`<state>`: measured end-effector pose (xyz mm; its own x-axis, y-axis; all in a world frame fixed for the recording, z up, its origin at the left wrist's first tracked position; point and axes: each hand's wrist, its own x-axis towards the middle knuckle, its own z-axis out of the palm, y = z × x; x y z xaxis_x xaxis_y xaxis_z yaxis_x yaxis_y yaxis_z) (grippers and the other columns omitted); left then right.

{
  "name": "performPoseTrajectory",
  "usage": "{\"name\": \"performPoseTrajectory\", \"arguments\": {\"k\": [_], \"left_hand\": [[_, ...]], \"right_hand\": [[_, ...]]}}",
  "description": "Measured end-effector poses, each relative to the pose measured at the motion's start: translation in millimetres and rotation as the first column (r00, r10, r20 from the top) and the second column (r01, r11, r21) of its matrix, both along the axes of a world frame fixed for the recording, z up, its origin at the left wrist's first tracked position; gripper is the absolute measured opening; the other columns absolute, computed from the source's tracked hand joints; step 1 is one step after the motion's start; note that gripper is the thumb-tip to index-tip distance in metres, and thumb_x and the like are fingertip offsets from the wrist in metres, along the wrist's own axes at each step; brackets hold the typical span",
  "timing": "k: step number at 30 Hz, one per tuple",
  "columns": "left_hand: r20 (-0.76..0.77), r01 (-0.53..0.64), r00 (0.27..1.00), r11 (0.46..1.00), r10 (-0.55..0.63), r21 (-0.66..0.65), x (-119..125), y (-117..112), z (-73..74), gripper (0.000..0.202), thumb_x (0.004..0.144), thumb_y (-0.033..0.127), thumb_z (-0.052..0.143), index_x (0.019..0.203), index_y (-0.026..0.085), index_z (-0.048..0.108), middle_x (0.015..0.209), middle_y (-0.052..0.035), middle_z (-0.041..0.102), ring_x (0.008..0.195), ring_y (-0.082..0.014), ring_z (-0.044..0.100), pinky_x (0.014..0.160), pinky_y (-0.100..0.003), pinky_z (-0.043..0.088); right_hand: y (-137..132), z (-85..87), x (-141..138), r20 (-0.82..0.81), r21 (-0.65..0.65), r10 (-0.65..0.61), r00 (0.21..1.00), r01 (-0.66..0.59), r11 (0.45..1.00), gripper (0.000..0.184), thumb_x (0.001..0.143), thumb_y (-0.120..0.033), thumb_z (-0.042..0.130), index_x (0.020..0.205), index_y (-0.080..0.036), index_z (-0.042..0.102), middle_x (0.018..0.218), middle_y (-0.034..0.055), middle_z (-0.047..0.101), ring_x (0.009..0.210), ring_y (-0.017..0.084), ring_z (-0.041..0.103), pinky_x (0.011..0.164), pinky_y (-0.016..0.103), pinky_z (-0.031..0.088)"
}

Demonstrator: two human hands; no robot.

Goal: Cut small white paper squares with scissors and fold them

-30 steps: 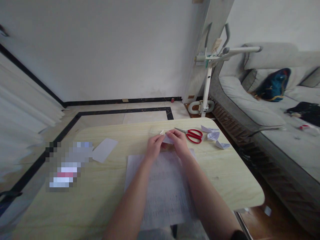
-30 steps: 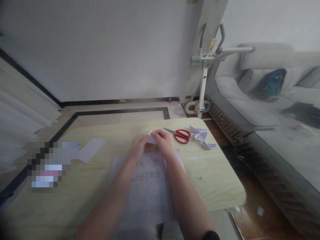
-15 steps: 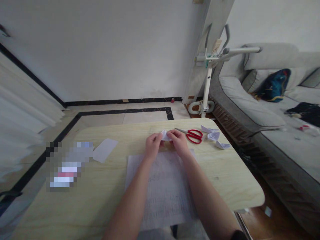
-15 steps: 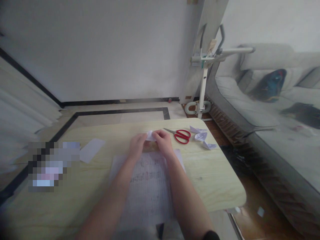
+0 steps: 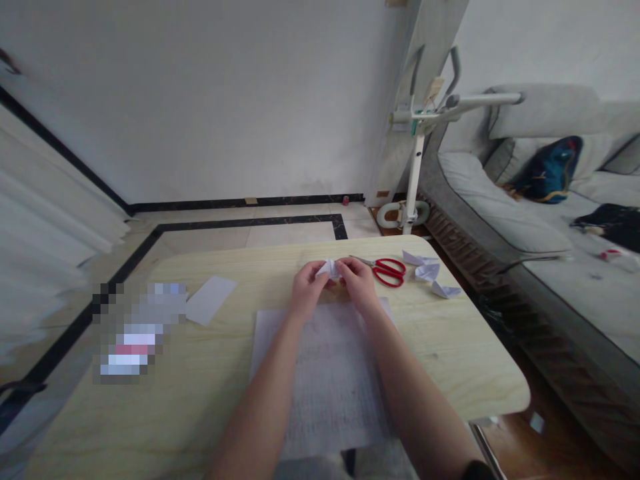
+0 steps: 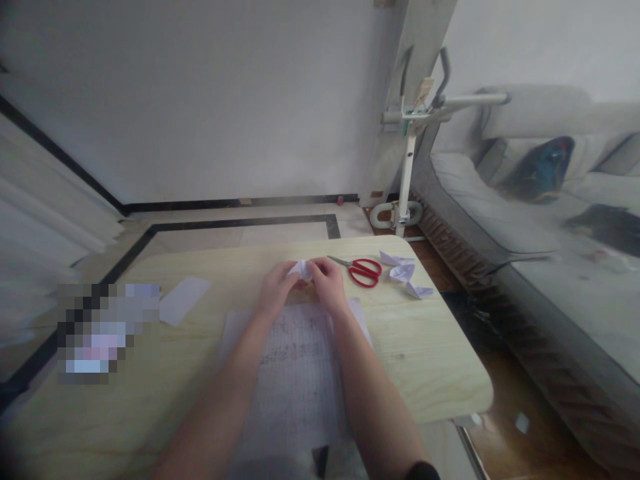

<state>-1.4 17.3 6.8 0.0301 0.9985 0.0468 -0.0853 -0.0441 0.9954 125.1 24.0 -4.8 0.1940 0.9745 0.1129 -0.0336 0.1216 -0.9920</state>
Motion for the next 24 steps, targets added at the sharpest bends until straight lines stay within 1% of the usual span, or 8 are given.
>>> {"name": "performPoseTrajectory", "arguments": {"k": [5, 8, 11, 13, 16, 18, 21, 24], "left_hand": [[0.029, -0.092, 0.995, 0.996, 0.092, 0.014, -1, 4, -5.6, 0.035, 0.07, 0.029, 0.066, 0.101, 0.014, 0.061, 0.087, -0.0054, 0.068, 0.065, -0.0134, 0.064, 0.063, -0.026, 0.051], [0.037, -0.141, 0.989, 0.99, 0.141, 0.005, -1, 5, -5.1, 0.036, 0.07, 0.033, 0.067, 0.1, 0.014, 0.062, 0.079, -0.0046, 0.068, 0.066, -0.0144, 0.064, 0.062, -0.025, 0.05], [0.008, -0.084, 0.996, 0.996, 0.084, 0.001, 0, 4, -2.3, 0.029, 0.071, 0.036, 0.067, 0.09, 0.013, 0.065, 0.075, -0.0045, 0.067, 0.066, -0.0153, 0.063, 0.062, -0.026, 0.049], [-0.04, -0.056, 0.998, 0.998, 0.056, -0.001, 0, 3, -0.8, 0.024, 0.071, 0.035, 0.067, 0.082, 0.014, 0.066, 0.073, -0.0047, 0.067, 0.066, -0.0156, 0.062, 0.062, -0.026, 0.049], [-0.118, -0.039, 0.992, 0.999, 0.04, 0.009, 1, 2, -0.7, 0.02, 0.072, 0.034, 0.065, 0.075, 0.014, 0.067, 0.067, -0.0037, 0.066, 0.064, -0.0159, 0.06, 0.061, -0.026, 0.047], [-0.148, -0.013, 0.989, 1.0, 0.017, 0.024, 1, 1, -0.9, 0.02, 0.073, 0.034, 0.064, 0.074, 0.014, 0.067, 0.065, -0.0031, 0.065, 0.062, -0.0159, 0.06, 0.06, -0.026, 0.046], [-0.144, 0.006, 0.99, 0.999, -0.001, 0.034, 2, -1, 2.0, 0.02, 0.074, 0.035, 0.063, 0.07, 0.015, 0.066, 0.064, -0.0024, 0.064, 0.062, -0.0158, 0.059, 0.06, -0.025, 0.045], [-0.128, -0.005, 0.992, 1.0, 0.007, 0.013, 2, -4, 8.6, 0.021, 0.075, 0.035, 0.062, 0.066, 0.016, 0.065, 0.063, -0.0019, 0.062, 0.064, -0.0157, 0.059, 0.061, -0.025, 0.045]], "right_hand": [[1, -3.0, 2, 0.038, -0.002, 0.079, 0.996, -0.079, 0.997, 0.021, 0.075, -0.037, 0.059, 0.078, -0.017, 0.068, 0.069, 0.0013, 0.062, 0.059, 0.013, 0.051, 0.053, 0.024, 0.039], [1, -4.2, 1, 0.02, 0.0, 0.06, 0.998, -0.06, 0.998, 0.022, 0.074, -0.038, 0.06, 0.076, -0.017, 0.066, 0.064, -0.0001, 0.06, 0.055, 0.012, 0.049, 0.051, 0.024, 0.038], [0, -2.8, -1, -0.047, -0.017, 0.038, 0.998, -0.039, 0.999, 0.021, 0.072, -0.038, 0.062, 0.073, -0.018, 0.063, 0.061, -0.001, 0.058, 0.053, 0.012, 0.049, 0.05, 0.024, 0.039], [0, -1.1, -2, -0.057, -0.012, 0.038, 0.998, -0.039, 0.999, 0.019, 0.072, -0.037, 0.063, 0.071, -0.018, 0.062, 0.062, -0.0007, 0.059, 0.054, 0.012, 0.05, 0.051, 0.024, 0.039], [-1, 0.8, -2, -0.029, 0.015, 0.023, 0.999, -0.022, 1.0, 0.021, 0.073, -0.039, 0.063, 0.072, -0.018, 0.063, 0.063, -0.0006, 0.059, 0.055, 0.012, 0.05, 0.053, 0.024, 0.039], [-1, 1.1, -1, 0.023, 0.044, 0.025, 0.999, -0.026, 0.999, 0.022, 0.074, -0.039, 0.063, 0.072, -0.018, 0.064, 0.063, -0.0004, 0.059, 0.057, 0.012, 0.049, 0.055, 0.025, 0.038], [-2, 0.7, -1, 0.079, 0.057, 0.034, 0.996, -0.039, 0.998, 0.024, 0.075, -0.04, 0.062, 0.066, -0.018, 0.062, 0.059, -0.0013, 0.056, 0.056, 0.012, 0.047, 0.053, 0.024, 0.036], [-3, 0.2, -1, 0.03, 0.037, 0.045, 0.999, -0.046, 0.998, 0.024, 0.075, -0.039, 0.062, 0.064, -0.018, 0.06, 0.056, -0.0022, 0.053, 0.053, 0.012, 0.045, 0.052, 0.024, 0.034]]}}
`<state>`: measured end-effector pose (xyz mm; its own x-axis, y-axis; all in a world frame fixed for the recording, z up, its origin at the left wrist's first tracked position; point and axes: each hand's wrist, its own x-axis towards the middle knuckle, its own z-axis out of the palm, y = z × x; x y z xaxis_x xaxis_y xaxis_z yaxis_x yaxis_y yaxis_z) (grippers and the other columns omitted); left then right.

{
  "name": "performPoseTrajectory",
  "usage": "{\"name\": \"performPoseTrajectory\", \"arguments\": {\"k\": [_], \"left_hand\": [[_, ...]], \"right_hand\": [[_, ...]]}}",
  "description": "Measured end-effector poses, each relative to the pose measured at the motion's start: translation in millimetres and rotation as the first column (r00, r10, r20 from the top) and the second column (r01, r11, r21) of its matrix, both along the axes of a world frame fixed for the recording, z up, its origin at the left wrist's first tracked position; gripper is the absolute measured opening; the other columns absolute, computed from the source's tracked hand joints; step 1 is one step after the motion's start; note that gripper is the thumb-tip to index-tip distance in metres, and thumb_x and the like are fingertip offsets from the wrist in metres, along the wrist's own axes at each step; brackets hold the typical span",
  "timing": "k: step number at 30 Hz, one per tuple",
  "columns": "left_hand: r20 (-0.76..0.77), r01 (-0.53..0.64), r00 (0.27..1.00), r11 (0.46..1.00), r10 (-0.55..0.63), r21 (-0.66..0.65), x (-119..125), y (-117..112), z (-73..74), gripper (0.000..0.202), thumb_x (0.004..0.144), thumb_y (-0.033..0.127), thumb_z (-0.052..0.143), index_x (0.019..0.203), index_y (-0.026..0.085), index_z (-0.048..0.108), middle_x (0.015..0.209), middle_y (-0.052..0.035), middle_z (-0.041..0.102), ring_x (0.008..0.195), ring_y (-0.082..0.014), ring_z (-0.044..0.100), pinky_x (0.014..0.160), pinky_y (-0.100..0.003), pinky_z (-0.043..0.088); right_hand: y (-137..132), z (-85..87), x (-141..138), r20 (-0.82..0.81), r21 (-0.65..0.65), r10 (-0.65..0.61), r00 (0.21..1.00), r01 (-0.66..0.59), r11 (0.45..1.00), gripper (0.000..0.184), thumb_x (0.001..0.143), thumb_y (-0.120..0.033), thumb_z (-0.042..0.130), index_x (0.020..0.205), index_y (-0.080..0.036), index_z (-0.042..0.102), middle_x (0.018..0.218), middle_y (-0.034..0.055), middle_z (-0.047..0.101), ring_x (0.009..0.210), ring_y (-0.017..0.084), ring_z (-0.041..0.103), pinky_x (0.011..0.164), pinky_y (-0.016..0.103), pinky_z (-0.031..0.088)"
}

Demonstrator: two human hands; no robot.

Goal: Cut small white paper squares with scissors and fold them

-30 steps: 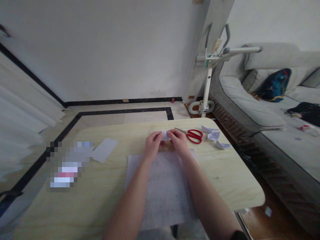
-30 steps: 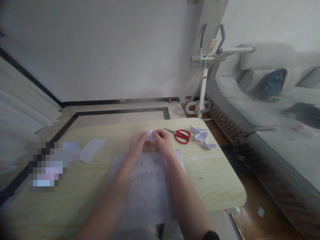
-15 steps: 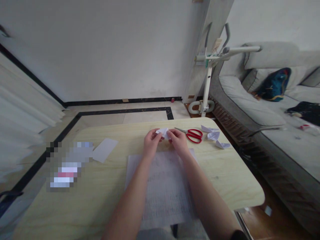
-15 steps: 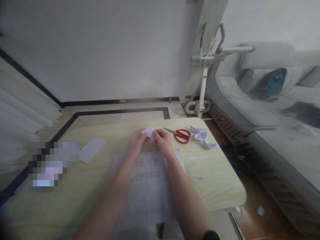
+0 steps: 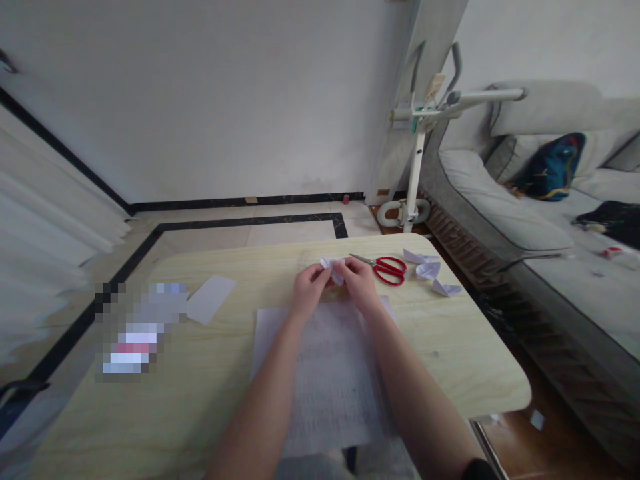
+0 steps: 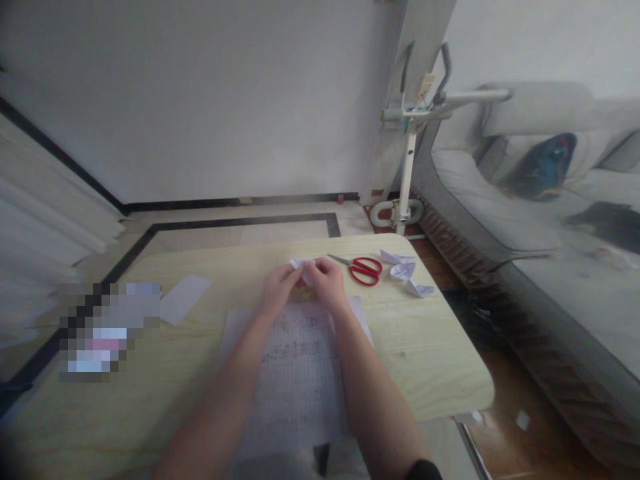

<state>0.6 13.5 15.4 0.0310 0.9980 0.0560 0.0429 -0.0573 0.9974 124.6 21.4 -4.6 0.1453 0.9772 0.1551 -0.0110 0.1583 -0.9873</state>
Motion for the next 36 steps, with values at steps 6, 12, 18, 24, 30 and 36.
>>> {"name": "performPoseTrajectory", "arguments": {"k": [6, 12, 18, 24, 30, 36], "left_hand": [[-0.039, -0.013, 0.999, 0.999, 0.014, 0.034, 0, 0, 0.6, 0.021, 0.077, 0.032, 0.057, 0.065, 0.016, 0.064, 0.062, -0.0013, 0.061, 0.063, -0.015, 0.056, 0.06, -0.024, 0.044], [-0.142, 0.022, 0.99, 0.995, -0.008, 0.098, -1, 2, -9.6, 0.024, 0.082, 0.032, 0.051, 0.068, 0.016, 0.062, 0.065, -0.0006, 0.059, 0.066, -0.0142, 0.053, 0.061, -0.023, 0.041], [-0.139, -0.037, 0.989, 0.996, 0.048, 0.083, 0, 2, -9.4, 0.023, 0.083, 0.03, 0.05, 0.068, 0.016, 0.061, 0.065, -0.0001, 0.057, 0.065, -0.0141, 0.052, 0.06, -0.023, 0.039], [-0.18, -0.015, 0.983, 0.992, 0.038, 0.124, 0, 3, -11.3, 0.022, 0.085, 0.03, 0.049, 0.071, 0.017, 0.06, 0.067, -0.0001, 0.057, 0.067, -0.0143, 0.052, 0.061, -0.023, 0.039], [-0.242, 0.053, 0.97, 0.98, -0.006, 0.19, -2, 3, -18.8, 0.021, 0.087, 0.031, 0.046, 0.074, 0.018, 0.057, 0.068, 0.0008, 0.055, 0.067, -0.014, 0.05, 0.061, -0.023, 0.037], [-0.211, 0.045, 0.977, 0.987, -0.012, 0.151, -1, 3, -16.5, 0.021, 0.086, 0.032, 0.047, 0.073, 0.018, 0.057, 0.066, 0.0009, 0.055, 0.066, -0.014, 0.05, 0.061, -0.023, 0.037]], "right_hand": [[0, 0.8, -1, -0.073, -0.013, 0.015, 0.997, -0.016, 1.0, 0.022, 0.074, -0.039, 0.062, 0.068, -0.018, 0.063, 0.059, -0.0009, 0.057, 0.055, 0.013, 0.049, 0.054, 0.025, 0.038], [0, 4.3, -1, 0.012, -0.04, -0.022, 1.0, 0.022, 0.999, 0.028, 0.074, -0.042, 0.063, 0.064, -0.016, 0.064, 0.057, -0.0003, 0.057, 0.053, 0.013, 0.048, 0.052, 0.025, 0.037], [4, -4.3, 0, 0.009, -0.022, 0.022, 1.0, -0.022, 1.0, 0.025, 0.075, -0.04, 0.063, 0.068, -0.017, 0.066, 0.061, -0.0002, 0.059, 0.055, 0.012, 0.049, 0.053, 0.025, 0.037], [4, -5.5, 1, -0.047, -0.053, 0.037, 0.998, -0.039, 0.998, 0.025, 0.073, -0.042, 0.065, 0.067, -0.017, 0.064, 0.059, -0.0011, 0.057, 0.055, 0.012, 0.048, 0.053, 0.025, 0.036], [4, -5.2, 1, -0.135, -0.07, 0.044, 0.99, -0.054, 0.996, 0.028, 0.074, -0.044, 0.063, 0.065, -0.018, 0.064, 0.059, -0.0018, 0.056, 0.056, 0.013, 0.047, 0.053, 0.026, 0.035], [3, -4.0, 3, -0.105, -0.073, 0.084, 0.991, -0.092, 0.993, 0.028, 0.074, -0.046, 0.063, 0.067, -0.018, 0.065, 0.061, -0.0009, 0.057, 0.057, 0.014, 0.048, 0.054, 0.026, 0.036]]}}
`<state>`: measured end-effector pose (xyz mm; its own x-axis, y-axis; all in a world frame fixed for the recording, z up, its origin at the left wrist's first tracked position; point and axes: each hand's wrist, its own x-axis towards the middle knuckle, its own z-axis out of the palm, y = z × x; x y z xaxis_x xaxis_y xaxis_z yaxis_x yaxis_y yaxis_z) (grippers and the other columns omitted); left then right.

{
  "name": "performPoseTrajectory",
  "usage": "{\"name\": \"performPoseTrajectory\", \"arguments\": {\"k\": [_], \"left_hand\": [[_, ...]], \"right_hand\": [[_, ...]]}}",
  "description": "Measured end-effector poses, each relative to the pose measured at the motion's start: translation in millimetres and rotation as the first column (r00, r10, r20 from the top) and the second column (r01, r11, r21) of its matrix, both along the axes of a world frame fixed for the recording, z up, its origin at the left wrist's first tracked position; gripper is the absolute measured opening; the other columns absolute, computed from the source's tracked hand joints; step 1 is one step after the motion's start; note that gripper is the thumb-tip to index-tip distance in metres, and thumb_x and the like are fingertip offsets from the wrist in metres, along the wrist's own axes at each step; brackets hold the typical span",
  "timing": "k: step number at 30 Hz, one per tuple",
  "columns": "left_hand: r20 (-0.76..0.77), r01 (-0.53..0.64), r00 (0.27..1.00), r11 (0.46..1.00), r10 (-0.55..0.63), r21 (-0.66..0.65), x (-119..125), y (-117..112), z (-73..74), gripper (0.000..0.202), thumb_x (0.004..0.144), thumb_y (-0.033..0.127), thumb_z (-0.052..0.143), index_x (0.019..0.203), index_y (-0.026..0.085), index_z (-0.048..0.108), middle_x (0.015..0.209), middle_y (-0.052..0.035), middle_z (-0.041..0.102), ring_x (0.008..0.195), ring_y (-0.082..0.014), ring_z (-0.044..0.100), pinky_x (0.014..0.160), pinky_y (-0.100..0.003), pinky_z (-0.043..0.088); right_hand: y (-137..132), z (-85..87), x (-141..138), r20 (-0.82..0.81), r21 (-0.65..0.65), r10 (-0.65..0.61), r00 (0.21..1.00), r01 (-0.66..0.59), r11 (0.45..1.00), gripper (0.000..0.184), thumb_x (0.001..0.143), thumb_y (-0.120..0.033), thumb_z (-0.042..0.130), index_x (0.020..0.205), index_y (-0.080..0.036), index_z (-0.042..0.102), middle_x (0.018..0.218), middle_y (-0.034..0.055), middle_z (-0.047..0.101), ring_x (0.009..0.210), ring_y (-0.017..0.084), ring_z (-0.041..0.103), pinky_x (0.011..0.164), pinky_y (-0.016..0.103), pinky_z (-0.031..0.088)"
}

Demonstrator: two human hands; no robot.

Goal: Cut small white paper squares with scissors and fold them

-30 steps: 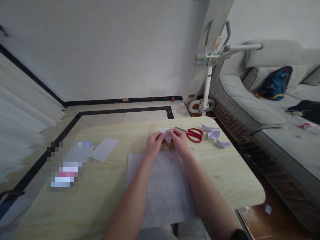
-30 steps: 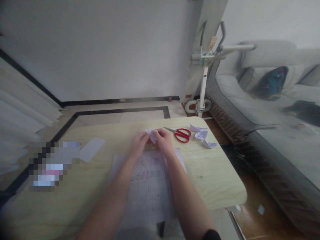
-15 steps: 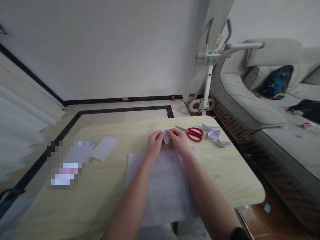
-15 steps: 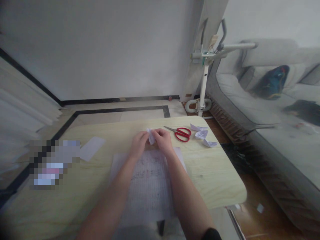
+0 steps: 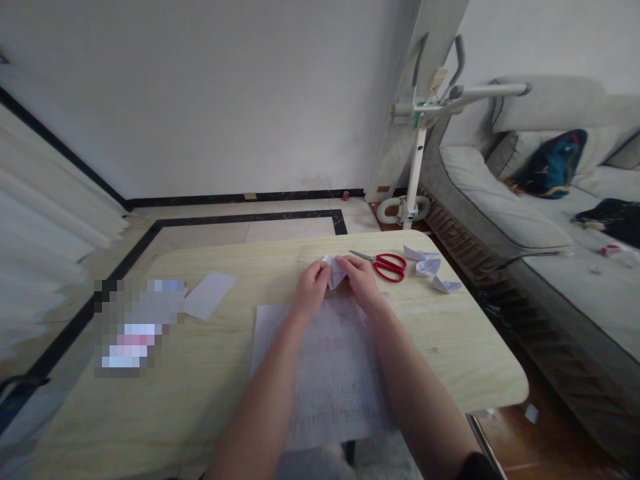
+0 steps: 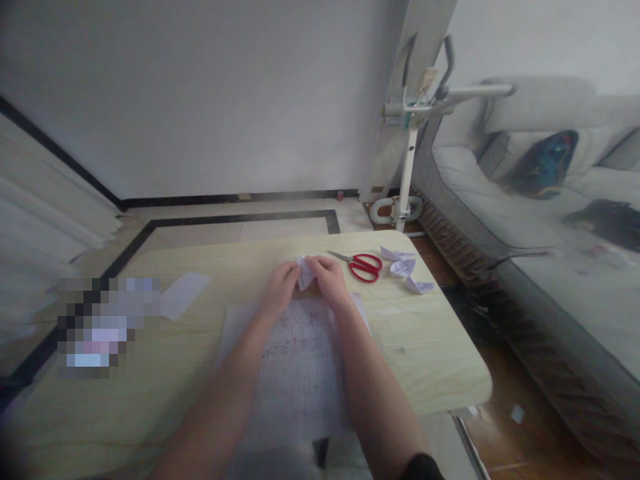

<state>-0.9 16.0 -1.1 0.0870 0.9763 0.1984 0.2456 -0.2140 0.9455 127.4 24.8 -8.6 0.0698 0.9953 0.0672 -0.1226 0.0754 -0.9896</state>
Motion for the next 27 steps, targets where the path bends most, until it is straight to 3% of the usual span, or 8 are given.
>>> {"name": "performPoseTrajectory", "arguments": {"k": [4, 10, 21, 23, 27], "left_hand": [[0.027, -0.071, 0.997, 0.997, 0.071, -0.018, -0.4, 1.9, 5.0, 0.021, 0.084, 0.03, 0.048, 0.072, 0.017, 0.059, 0.069, -0.0007, 0.059, 0.07, -0.0146, 0.052, 0.064, -0.023, 0.04], [-0.01, -0.061, 0.998, 0.998, 0.061, -0.021, -1.7, 2.0, 7.6, 0.023, 0.083, 0.03, 0.048, 0.068, 0.016, 0.06, 0.063, -0.0001, 0.055, 0.064, -0.014, 0.049, 0.059, -0.023, 0.038], [0.029, -0.041, 0.999, 0.998, 0.043, -0.048, -1.2, 0.2, 8.5, 0.022, 0.079, 0.034, 0.054, 0.072, 0.016, 0.065, 0.067, -0.0007, 0.06, 0.068, -0.0148, 0.054, 0.061, -0.023, 0.041], [0.063, -0.083, 0.994, 0.995, 0.086, -0.045, -2.1, 1.7, 8.4, 0.021, 0.078, 0.034, 0.055, 0.075, 0.016, 0.066, 0.07, -0.0017, 0.063, 0.07, -0.0153, 0.056, 0.063, -0.024, 0.043], [0.168, -0.237, 0.954, 0.968, 0.247, -0.081, -4.0, 6.2, 5.6, 0.02, 0.076, 0.032, 0.058, 0.084, 0.016, 0.066, 0.076, -0.0039, 0.067, 0.073, -0.0168, 0.059, 0.063, -0.025, 0.046]], "right_hand": [[-0.6, 0.7, 1.5, 0.005, 0.008, 0.028, 1.0, -0.028, 1.0, 0.024, 0.074, -0.042, 0.063, 0.071, -0.018, 0.067, 0.063, -0.001, 0.059, 0.058, 0.013, 0.049, 0.056, 0.025, 0.037], [-1.1, 3.1, 2.6, 0.031, -0.007, 0.066, 0.997, -0.066, 0.998, 0.024, 0.075, -0.041, 0.062, 0.077, -0.018, 0.07, 0.067, -0.0002, 0.062, 0.06, 0.013, 0.05, 0.057, 0.025, 0.038], [-1.2, 4.2, 0.3, 0.048, 0.006, -0.052, 0.998, 0.052, 0.999, 0.021, 0.074, -0.037, 0.06, 0.068, -0.017, 0.063, 0.059, -0.0022, 0.054, 0.055, 0.012, 0.046, 0.053, 0.025, 0.036], [-1.5, 4.4, -1.7, 0.052, 0.033, -0.064, 0.997, 0.063, 0.997, 0.022, 0.075, -0.039, 0.06, 0.072, -0.018, 0.063, 0.063, -0.0014, 0.056, 0.057, 0.012, 0.048, 0.053, 0.025, 0.038], [-3.4, 5.8, -5.6, 0.033, 0.054, 0.013, 0.999, -0.015, 0.998, 0.032, 0.074, -0.04, 0.063, 0.099, -0.02, 0.06, 0.071, -0.0011, 0.06, 0.06, 0.012, 0.053, 0.055, 0.025, 0.042]]}}
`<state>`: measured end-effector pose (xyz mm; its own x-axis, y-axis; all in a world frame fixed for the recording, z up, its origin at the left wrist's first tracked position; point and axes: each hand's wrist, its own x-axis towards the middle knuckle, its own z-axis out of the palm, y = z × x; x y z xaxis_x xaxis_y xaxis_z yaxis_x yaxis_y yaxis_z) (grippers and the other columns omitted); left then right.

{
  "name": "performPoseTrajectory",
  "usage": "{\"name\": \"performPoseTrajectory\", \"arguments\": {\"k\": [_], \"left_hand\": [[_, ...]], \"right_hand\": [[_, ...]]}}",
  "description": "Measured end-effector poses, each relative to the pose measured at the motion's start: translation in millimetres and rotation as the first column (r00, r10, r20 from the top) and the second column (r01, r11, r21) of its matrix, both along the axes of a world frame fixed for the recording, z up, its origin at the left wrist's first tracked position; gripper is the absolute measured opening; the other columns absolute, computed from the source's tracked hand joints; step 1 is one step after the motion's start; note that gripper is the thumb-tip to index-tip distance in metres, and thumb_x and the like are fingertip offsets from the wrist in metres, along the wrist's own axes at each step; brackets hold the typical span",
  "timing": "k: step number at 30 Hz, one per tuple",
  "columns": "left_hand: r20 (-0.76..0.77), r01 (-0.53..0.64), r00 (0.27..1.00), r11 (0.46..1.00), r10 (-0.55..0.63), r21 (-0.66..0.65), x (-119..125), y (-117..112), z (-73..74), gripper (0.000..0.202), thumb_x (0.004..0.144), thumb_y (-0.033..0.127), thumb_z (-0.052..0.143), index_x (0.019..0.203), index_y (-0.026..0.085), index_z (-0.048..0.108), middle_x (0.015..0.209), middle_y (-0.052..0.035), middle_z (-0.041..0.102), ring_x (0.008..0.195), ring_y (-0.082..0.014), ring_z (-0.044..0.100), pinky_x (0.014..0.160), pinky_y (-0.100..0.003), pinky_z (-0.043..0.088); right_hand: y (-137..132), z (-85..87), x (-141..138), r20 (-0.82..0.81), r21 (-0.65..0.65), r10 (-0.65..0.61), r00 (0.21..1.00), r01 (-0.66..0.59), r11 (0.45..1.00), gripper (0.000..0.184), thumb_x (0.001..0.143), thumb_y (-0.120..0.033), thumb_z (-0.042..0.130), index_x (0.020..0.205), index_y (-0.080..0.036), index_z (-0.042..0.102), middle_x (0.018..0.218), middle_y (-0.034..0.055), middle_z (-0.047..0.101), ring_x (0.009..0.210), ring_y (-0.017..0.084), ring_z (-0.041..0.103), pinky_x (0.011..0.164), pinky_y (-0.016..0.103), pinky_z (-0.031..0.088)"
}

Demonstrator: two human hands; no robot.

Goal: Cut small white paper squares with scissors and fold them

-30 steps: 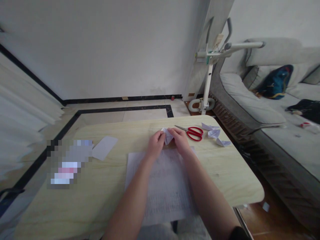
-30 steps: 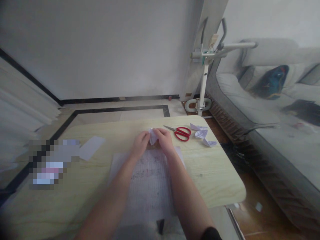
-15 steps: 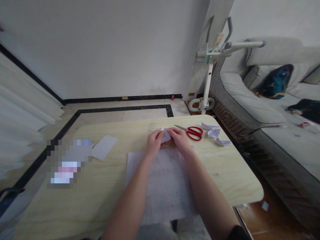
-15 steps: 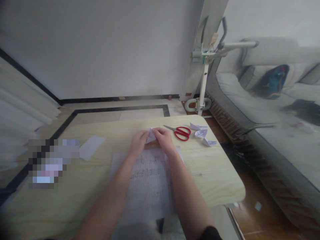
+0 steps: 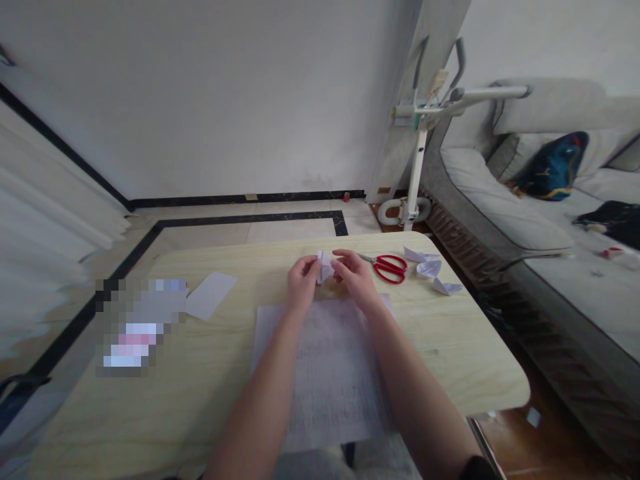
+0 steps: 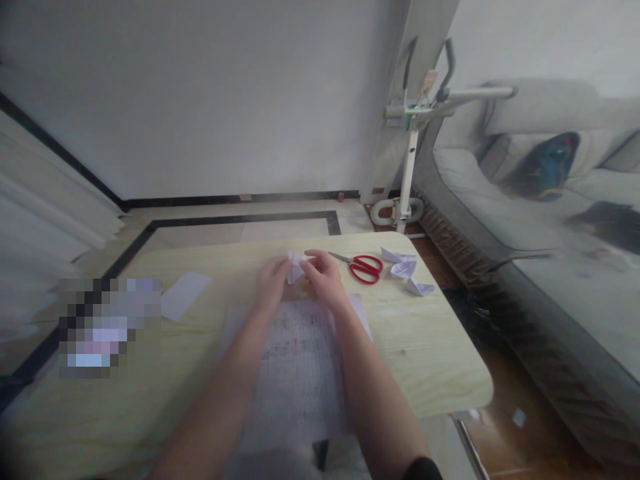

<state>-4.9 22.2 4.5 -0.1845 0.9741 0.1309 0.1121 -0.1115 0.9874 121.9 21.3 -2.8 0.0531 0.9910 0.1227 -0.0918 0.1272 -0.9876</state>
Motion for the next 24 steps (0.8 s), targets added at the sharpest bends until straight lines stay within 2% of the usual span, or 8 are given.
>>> {"name": "performPoseTrajectory", "arguments": {"k": [4, 9, 12, 15, 19, 24], "left_hand": [[0.06, -0.022, 0.998, 1.0, 0.022, -0.01, 0, 2, -3.1, 0.02, 0.076, 0.031, 0.059, 0.085, 0.015, 0.066, 0.078, -0.0044, 0.067, 0.073, -0.0166, 0.061, 0.064, -0.025, 0.047], [0.094, 0.085, 0.992, 0.996, -0.082, -0.029, 1, -1, 1.7, 0.014, 0.075, 0.027, 0.055, 0.075, 0.015, 0.063, 0.071, -0.0018, 0.064, 0.065, -0.0144, 0.059, 0.061, -0.025, 0.046], [0.074, 0.109, 0.991, 0.994, -0.109, -0.002, 1, -5, 6.6, 0.013, 0.075, 0.027, 0.055, 0.072, 0.016, 0.061, 0.065, 0.0, 0.061, 0.06, -0.0132, 0.056, 0.057, -0.024, 0.045], [0.057, 0.058, 0.997, 0.998, -0.058, -0.003, 2, -6, 8.3, 0.015, 0.075, 0.03, 0.057, 0.069, 0.017, 0.059, 0.061, 0.0009, 0.059, 0.056, -0.0123, 0.054, 0.053, -0.023, 0.044], [0.136, -0.026, 0.99, 0.999, 0.031, -0.04, 3, -4, 3.8, 0.017, 0.074, 0.033, 0.059, 0.074, 0.016, 0.06, 0.063, -0.0006, 0.062, 0.056, -0.0128, 0.056, 0.052, -0.023, 0.044], [0.192, -0.046, 0.98, 0.997, 0.057, -0.064, 4, -1, -1.7, 0.019, 0.072, 0.033, 0.061, 0.079, 0.015, 0.062, 0.072, -0.0028, 0.067, 0.062, -0.0146, 0.061, 0.054, -0.023, 0.047]], "right_hand": [[-1, -0.4, -1, 0.045, -0.026, 0.05, 0.998, -0.049, 0.998, 0.034, 0.072, -0.034, 0.064, 0.102, -0.019, 0.058, 0.068, -0.002, 0.058, 0.06, 0.013, 0.054, 0.057, 0.026, 0.043], [1, -2.9, 1, 0.0, 0.002, -0.047, 0.999, 0.047, 0.999, 0.034, 0.069, -0.027, 0.063, 0.1, -0.019, 0.054, 0.065, -0.0049, 0.055, 0.057, 0.011, 0.052, 0.056, 0.025, 0.042], [1, -2.7, 1, -0.032, 0.007, -0.034, 0.999, 0.035, 0.999, 0.036, 0.067, -0.024, 0.064, 0.1, -0.02, 0.05, 0.064, -0.0066, 0.053, 0.056, 0.011, 0.051, 0.053, 0.024, 0.04], [-1, -0.1, 0, -0.028, 0.04, 0.019, 0.999, -0.017, 0.999, 0.035, 0.069, -0.025, 0.063, 0.101, -0.022, 0.049, 0.067, -0.0059, 0.053, 0.06, 0.011, 0.051, 0.055, 0.024, 0.04], [-6, 4.8, -2, 0.02, 0.081, 0.07, 0.997, -0.071, 0.994, 0.039, 0.068, -0.029, 0.068, 0.099, -0.024, 0.045, 0.082, -0.0028, 0.054, 0.068, 0.012, 0.053, 0.061, 0.025, 0.043], [-7, 5.8, -4, 0.124, 0.103, 0.031, 0.992, -0.044, 0.994, 0.037, 0.065, -0.029, 0.071, 0.091, -0.023, 0.044, 0.087, -0.0012, 0.052, 0.069, 0.011, 0.052, 0.06, 0.025, 0.044]]}}
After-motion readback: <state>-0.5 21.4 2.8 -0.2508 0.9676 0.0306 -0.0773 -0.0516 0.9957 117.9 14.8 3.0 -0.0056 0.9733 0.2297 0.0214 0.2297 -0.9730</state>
